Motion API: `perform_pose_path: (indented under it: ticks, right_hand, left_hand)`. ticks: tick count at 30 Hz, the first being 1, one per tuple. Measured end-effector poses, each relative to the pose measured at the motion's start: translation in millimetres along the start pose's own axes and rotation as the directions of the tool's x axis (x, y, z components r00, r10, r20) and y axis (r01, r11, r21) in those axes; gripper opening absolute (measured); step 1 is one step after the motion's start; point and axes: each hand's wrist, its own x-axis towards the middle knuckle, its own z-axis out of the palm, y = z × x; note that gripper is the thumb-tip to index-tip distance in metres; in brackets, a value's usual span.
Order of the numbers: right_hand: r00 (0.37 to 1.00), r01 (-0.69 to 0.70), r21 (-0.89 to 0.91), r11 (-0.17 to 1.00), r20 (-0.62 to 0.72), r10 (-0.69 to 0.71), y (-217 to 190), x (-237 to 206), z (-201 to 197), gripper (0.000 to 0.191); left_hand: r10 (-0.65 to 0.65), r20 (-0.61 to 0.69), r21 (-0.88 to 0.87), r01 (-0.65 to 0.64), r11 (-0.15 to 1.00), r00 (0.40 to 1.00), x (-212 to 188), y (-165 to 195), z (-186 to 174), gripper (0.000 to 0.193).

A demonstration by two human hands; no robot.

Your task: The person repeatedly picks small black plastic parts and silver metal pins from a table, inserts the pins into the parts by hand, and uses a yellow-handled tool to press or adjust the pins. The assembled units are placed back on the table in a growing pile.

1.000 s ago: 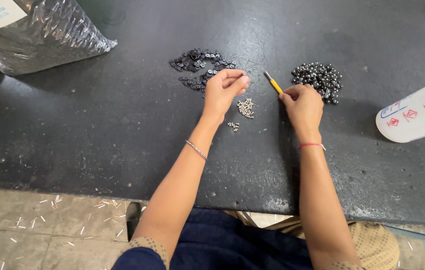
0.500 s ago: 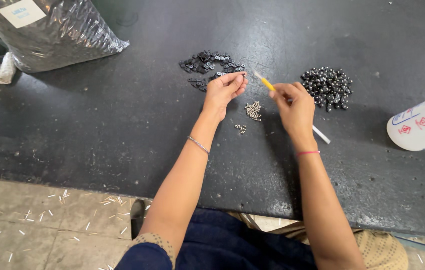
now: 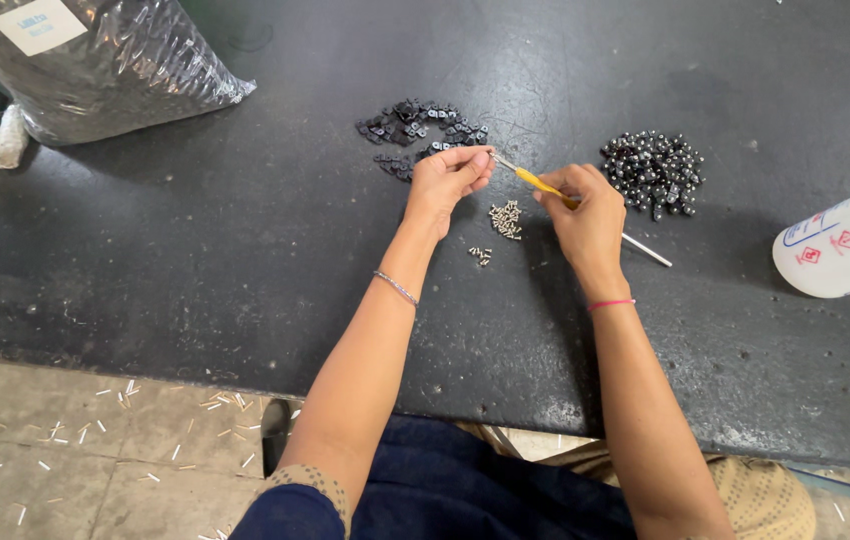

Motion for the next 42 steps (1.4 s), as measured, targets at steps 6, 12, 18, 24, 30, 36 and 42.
perform_pose_path:
  ticks: [6, 12, 18, 24, 30, 36, 42]
  right_hand:
    - [0.999, 0.021, -0.042, 0.999, -0.024, -0.022, 0.6, -1.3, 0.7, 0.014]
    - [0.986, -0.131, -0.102, 0.986, 0.087, 0.140, 6.3, -2.5, 3.4, 0.009]
    - [0.995, -0.040, -0.126, 0.991, 0.090, 0.051, 11.1, -2.7, 6.3, 0.019]
    - [0.997, -0.027, 0.066, 0.997, 0.078, 0.022, 13.1, -1.8, 5.6, 0.015]
    - [0.977, -0.123, -0.195, 0.973, 0.147, 0.153, 10.2, -2.7, 6.7, 0.009]
    - [0.995, 0.083, 0.040, 0.996, 0.054, -0.085, 14.3, -0.8, 4.3, 0.017]
    - [0.971, -0.176, -0.161, 0.971, 0.134, 0.198, 17.0, -1.5, 7.5, 0.009]
  left_hand:
    - [0.032, 0.007, 0.032, -0.032, 0.999, 0.999, 2.1, -4.5, -1.9, 0.022]
    - [0.109, 0.037, 0.110, -0.112, 0.988, 0.993, 2.9, -13.5, -4.3, 0.018]
    - [0.186, 0.007, 0.166, -0.185, 0.969, 0.982, 4.0, -22.8, 0.9, 0.015]
    - [0.170, -0.003, 0.132, -0.168, 0.977, 0.985, 5.1, -22.7, -0.7, 0.016]
    - [0.182, 0.010, 0.138, -0.181, 0.974, 0.983, 3.8, -21.7, 0.2, 0.016]
    - [0.165, -0.001, 0.154, -0.163, 0.975, 0.986, 1.3, -16.8, -0.3, 0.017]
    - [0.185, 0.007, 0.173, -0.184, 0.968, 0.983, 0.5, -18.2, 1.9, 0.017]
